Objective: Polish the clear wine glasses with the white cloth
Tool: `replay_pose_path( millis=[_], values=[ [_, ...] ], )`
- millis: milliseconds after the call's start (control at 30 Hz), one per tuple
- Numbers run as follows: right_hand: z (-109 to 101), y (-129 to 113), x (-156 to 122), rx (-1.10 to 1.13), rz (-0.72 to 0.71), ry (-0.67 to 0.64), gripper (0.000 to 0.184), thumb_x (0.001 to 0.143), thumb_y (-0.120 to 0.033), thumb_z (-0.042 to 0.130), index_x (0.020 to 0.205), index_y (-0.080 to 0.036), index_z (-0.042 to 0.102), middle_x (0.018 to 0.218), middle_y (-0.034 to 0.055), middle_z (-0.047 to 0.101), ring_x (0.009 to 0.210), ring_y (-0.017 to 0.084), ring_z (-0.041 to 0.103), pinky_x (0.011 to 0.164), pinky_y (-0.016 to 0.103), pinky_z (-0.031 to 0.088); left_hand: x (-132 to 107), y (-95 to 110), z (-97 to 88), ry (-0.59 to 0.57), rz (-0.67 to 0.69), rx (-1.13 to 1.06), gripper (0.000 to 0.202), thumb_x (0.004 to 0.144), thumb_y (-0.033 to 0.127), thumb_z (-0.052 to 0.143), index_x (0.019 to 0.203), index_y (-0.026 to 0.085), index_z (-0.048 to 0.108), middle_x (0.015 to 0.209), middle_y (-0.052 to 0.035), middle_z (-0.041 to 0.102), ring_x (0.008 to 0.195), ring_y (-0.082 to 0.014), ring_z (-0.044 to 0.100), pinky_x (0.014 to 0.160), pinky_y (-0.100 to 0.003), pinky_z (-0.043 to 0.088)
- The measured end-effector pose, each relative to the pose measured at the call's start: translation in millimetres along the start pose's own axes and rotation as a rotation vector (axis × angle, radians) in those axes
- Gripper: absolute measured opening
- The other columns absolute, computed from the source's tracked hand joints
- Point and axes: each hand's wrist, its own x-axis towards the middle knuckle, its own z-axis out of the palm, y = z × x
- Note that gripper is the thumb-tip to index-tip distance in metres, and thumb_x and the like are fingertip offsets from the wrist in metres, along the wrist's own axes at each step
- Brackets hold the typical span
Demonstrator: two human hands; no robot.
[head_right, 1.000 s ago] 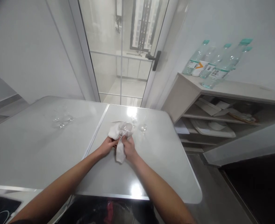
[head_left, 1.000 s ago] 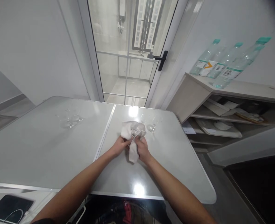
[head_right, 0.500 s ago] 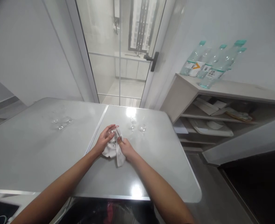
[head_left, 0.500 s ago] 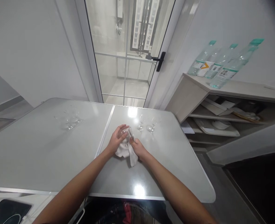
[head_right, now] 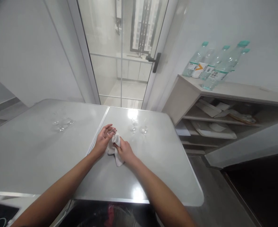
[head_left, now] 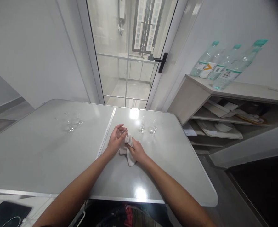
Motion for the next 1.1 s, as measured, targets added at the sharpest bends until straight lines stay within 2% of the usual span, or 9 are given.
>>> replay_pose_path(
  millis=[133, 200, 300, 433, 633, 800, 900, 1000, 1100],
  values=[
    [-2, -10, -5, 0.561, 0.307, -0.217, 0.051, 0.079, -0.063, 0.079, 0.098, -0.017, 0.068, 0.087, 0.0067, 0.073, 0.080, 0.022, 0.066, 0.077, 0.032, 0.049, 0, 6, -6.2, -0.044, -0.066, -0.075, 0.053, 0.086, 0.045, 0.079, 0.132, 0.023, 0.063, 0.117, -0.0093, 0.069, 0.108, -0.0224, 0.068, 0.095, -0.034, 0.053],
    [-5, -15, -8, 0.713, 0.401, -0.294, 0.058, 0.070, -0.062, 0.088, 0.099, -0.016, 0.069, 0.084, 0.0062, 0.073, 0.076, 0.020, 0.066, 0.074, 0.031, 0.050, 0, 9, -7.7, -0.053, -0.083, -0.081, 0.055, 0.086, 0.047, 0.079, 0.132, 0.023, 0.064, 0.119, -0.0101, 0.069, 0.105, -0.0218, 0.068, 0.090, -0.032, 0.054],
    [-7, -21, -10, 0.736, 0.422, -0.294, 0.056, 0.066, -0.054, 0.094, 0.098, -0.015, 0.071, 0.082, 0.0040, 0.073, 0.073, 0.018, 0.066, 0.074, 0.030, 0.050, 0, 10, -6.5, -0.029, -0.072, -0.096, 0.055, 0.085, 0.047, 0.079, 0.131, 0.022, 0.065, 0.116, -0.0104, 0.070, 0.104, -0.0221, 0.068, 0.087, -0.031, 0.054],
    [-4, -23, -11, 0.628, 0.446, -0.235, 0.051, 0.068, -0.057, 0.092, 0.084, -0.013, 0.071, 0.071, 0.0014, 0.068, 0.062, 0.014, 0.061, 0.063, 0.027, 0.047, 1, 8, -2.8, -0.018, -0.030, -0.158, 0.053, 0.083, 0.046, 0.081, 0.127, 0.020, 0.066, 0.108, -0.0089, 0.071, 0.101, -0.0210, 0.068, 0.085, -0.030, 0.054],
    [-3, -28, -13, 0.766, 0.351, -0.200, 0.059, 0.066, -0.046, 0.095, 0.111, -0.019, 0.068, 0.089, 0.0020, 0.073, 0.076, 0.017, 0.066, 0.073, 0.028, 0.052, 0, 9, -1.6, 0.026, -0.053, -0.149, 0.050, 0.083, 0.046, 0.080, 0.124, 0.021, 0.066, 0.108, -0.0082, 0.070, 0.101, -0.0212, 0.069, 0.083, -0.030, 0.055],
    [-1, -17, -11, 0.590, 0.303, -0.309, 0.050, 0.072, -0.058, 0.088, 0.089, -0.016, 0.067, 0.075, 0.0013, 0.066, 0.069, 0.016, 0.058, 0.068, 0.027, 0.046, 0, 7, -2.1, 0.018, 0.013, -0.094, 0.051, 0.082, 0.048, 0.081, 0.123, 0.021, 0.067, 0.104, -0.0078, 0.071, 0.099, -0.0226, 0.071, 0.089, -0.034, 0.054],
    [3, -12, -10, 0.368, 0.135, -0.158, 0.047, 0.081, -0.060, 0.080, 0.092, -0.016, 0.067, 0.081, 0.0018, 0.065, 0.076, 0.018, 0.057, 0.074, 0.029, 0.046, 2, 4, -1.3, 0.062, 0.028, -0.069, 0.048, 0.082, 0.045, 0.082, 0.120, 0.020, 0.068, 0.104, -0.0077, 0.072, 0.099, -0.0216, 0.071, 0.095, -0.036, 0.052],
    [3, -16, -12, 0.305, -0.051, -0.023, 0.048, 0.091, -0.056, 0.072, 0.122, -0.021, 0.063, 0.107, 0.0043, 0.067, 0.095, 0.020, 0.059, 0.088, 0.030, 0.047, 6, 2, -1.7, 0.133, -0.043, -0.110, 0.046, 0.083, 0.047, 0.080, 0.118, 0.020, 0.066, 0.103, -0.0074, 0.073, 0.095, -0.0212, 0.072, 0.086, -0.034, 0.054],
    [-4, -23, -13, 0.301, -0.099, -0.202, 0.046, 0.097, -0.058, 0.062, 0.123, -0.021, 0.066, 0.107, 0.0044, 0.066, 0.094, 0.019, 0.059, 0.088, 0.029, 0.046, 11, 2, -4.3, 0.204, -0.131, -0.172, 0.049, 0.081, 0.051, 0.080, 0.114, 0.019, 0.065, 0.098, -0.0063, 0.074, 0.088, -0.0207, 0.073, 0.078, -0.032, 0.054]
  ],
)
